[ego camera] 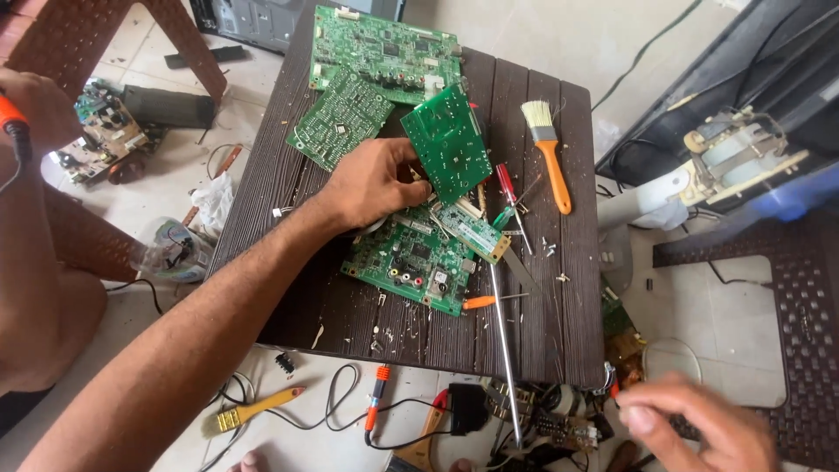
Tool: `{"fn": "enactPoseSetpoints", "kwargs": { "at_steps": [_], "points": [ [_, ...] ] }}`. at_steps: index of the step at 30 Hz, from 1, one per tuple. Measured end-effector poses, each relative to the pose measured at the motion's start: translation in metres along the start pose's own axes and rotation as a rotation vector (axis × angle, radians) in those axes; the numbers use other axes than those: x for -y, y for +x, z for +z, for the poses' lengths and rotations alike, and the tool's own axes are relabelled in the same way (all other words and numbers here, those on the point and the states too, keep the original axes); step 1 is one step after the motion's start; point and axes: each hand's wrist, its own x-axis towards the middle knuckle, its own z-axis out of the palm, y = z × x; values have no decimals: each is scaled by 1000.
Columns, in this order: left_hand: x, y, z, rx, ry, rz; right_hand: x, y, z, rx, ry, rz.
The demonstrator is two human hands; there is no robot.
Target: The person holds and manipulates a green circuit board, turning it over to inspect both sides. They use a screwdriver to point at specific components on the board while working at a table cluttered with other electronic parts and tools.
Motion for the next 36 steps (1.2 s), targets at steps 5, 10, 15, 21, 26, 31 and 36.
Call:
{"fn": "enactPoseSetpoints", "kwargs": {
  "at_steps": [5,10,15,21,26,31,36],
  "points": [
    [2,4,1,19,42,35,-230,-146,147,-315,323,709],
    [1,2,3,22,14,18,-201,-167,268,283,377,700],
    [2,0,3,13,-42,55,-54,-97,270,611,393,600],
    [8,4,7,-7,-5,148,0,-44,261,547,205,551],
    [11,3,6,-17,24,141,-19,-58,283,542,115,434],
    [13,4,6,-35,40,144,-21,-68,285,636,182,567],
    [5,0,6,-20,42,91,-80,-88,256,558,409,521]
  ]
}}
